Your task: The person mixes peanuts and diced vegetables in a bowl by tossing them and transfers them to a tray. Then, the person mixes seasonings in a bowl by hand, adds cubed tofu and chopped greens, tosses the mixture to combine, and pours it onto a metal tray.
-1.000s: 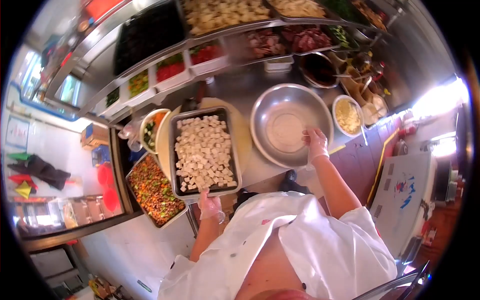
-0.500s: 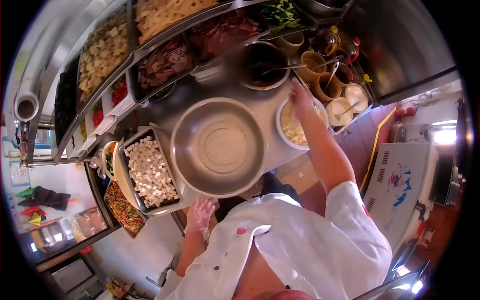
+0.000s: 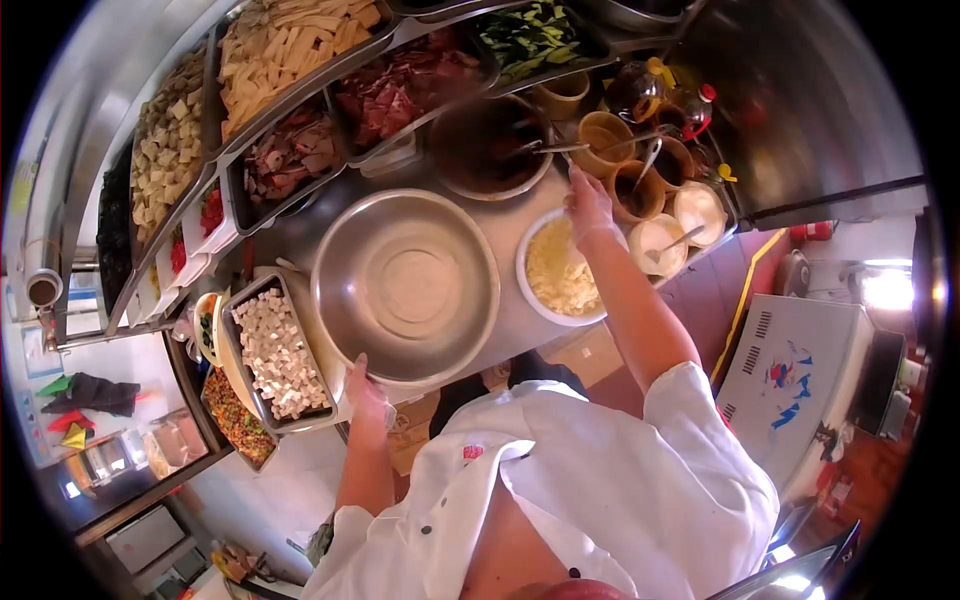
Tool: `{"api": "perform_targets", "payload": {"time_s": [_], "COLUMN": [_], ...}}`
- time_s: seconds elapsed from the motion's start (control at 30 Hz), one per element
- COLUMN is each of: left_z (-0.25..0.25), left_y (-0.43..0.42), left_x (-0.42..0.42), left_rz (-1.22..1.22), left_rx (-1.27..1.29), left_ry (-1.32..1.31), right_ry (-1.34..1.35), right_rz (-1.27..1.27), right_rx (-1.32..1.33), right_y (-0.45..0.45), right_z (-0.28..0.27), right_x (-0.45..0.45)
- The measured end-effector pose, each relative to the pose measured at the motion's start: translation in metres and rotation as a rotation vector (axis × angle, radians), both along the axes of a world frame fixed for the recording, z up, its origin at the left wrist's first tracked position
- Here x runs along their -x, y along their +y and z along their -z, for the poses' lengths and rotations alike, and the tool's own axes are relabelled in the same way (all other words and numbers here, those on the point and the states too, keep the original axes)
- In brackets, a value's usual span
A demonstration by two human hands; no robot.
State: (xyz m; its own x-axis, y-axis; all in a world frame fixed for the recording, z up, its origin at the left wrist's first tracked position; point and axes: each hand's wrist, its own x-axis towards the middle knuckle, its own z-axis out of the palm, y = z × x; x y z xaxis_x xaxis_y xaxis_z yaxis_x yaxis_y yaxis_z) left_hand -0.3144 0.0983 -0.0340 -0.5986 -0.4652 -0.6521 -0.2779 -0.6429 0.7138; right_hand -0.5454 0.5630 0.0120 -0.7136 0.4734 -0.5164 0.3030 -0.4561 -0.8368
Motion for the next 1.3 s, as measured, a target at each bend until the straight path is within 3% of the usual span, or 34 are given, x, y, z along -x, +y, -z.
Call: {"api": "perform_targets", "payload": {"time_s": [0.07, 0.13, 0.23, 0.33, 0.37, 0.5, 0.57, 0.7, 0.83, 0.87, 0.93, 1.03, 1.13, 1.2, 1.3], "left_z": [-0.002, -0.012, -0.042, -0.033, -0.065, -0.049, -0.086, -0.152, -0.157, -0.155, -0.153, -0.159, -0.170, -0.189, -0.234], "left_y": [-0.002, -0.002, -0.001, -0.032, -0.019, -0.070, -0.054, -0.011, 0.031, 0.047, 0.072, 0.097, 0.114, 0.123, 0.174], "left_x": [0.005, 0.010, 0.021, 0.031, 0.039, 0.056, 0.055, 0.035, 0.001, -0.010, -0.027, -0.050, -0.056, -0.056, -0.029], "left_rz": [0.005, 0.014, 0.064, 0.165, 0.140, 0.284, 0.363, 0.304, 0.188, 0.156, 0.084, -0.014, -0.048, -0.063, -0.001], "left_rx": [0.017, 0.014, -0.200, -0.088, -0.069, -0.119, -0.138, -0.090, -0.017, 0.010, 0.068, 0.165, 0.222, 0.211, 0.226], "left_ry": [-0.010, -0.006, 0.011, 0.087, 0.063, 0.173, 0.271, 0.206, 0.174, 0.174, 0.171, 0.160, 0.158, 0.151, 0.186], "right_ry": [-0.015, -0.003, -0.045, -0.005, -0.007, -0.054, -0.060, -0.132, -0.041, -0.139, -0.111, 0.009, -0.061, 0.021, -0.050], "right_rz": [0.006, 0.068, 0.243, 0.358, 0.371, 0.385, 0.376, 0.089, -0.406, -0.485, -0.580, -0.669, -0.564, -0.428, -0.540], "right_rx": [-0.141, -0.103, -0.135, -0.122, -0.163, -0.208, -0.233, -0.450, -0.780, -0.848, -0.977, -0.912, -0.906, -0.909, -1.031], "right_y": [0.001, 0.022, 0.043, 0.071, 0.074, 0.077, 0.096, 0.117, 0.146, 0.135, 0.137, 0.153, 0.186, 0.211, 0.233], "right_z": [-0.033, -0.025, -0.040, -0.029, -0.033, -0.055, -0.045, -0.061, -0.008, -0.033, -0.015, -0.008, -0.020, -0.019, -0.046], "right_x": [-0.034, -0.063, -0.105, -0.157, -0.176, -0.222, -0.226, -0.197, -0.177, -0.179, -0.185, -0.183, -0.143, -0.101, -0.039]}}
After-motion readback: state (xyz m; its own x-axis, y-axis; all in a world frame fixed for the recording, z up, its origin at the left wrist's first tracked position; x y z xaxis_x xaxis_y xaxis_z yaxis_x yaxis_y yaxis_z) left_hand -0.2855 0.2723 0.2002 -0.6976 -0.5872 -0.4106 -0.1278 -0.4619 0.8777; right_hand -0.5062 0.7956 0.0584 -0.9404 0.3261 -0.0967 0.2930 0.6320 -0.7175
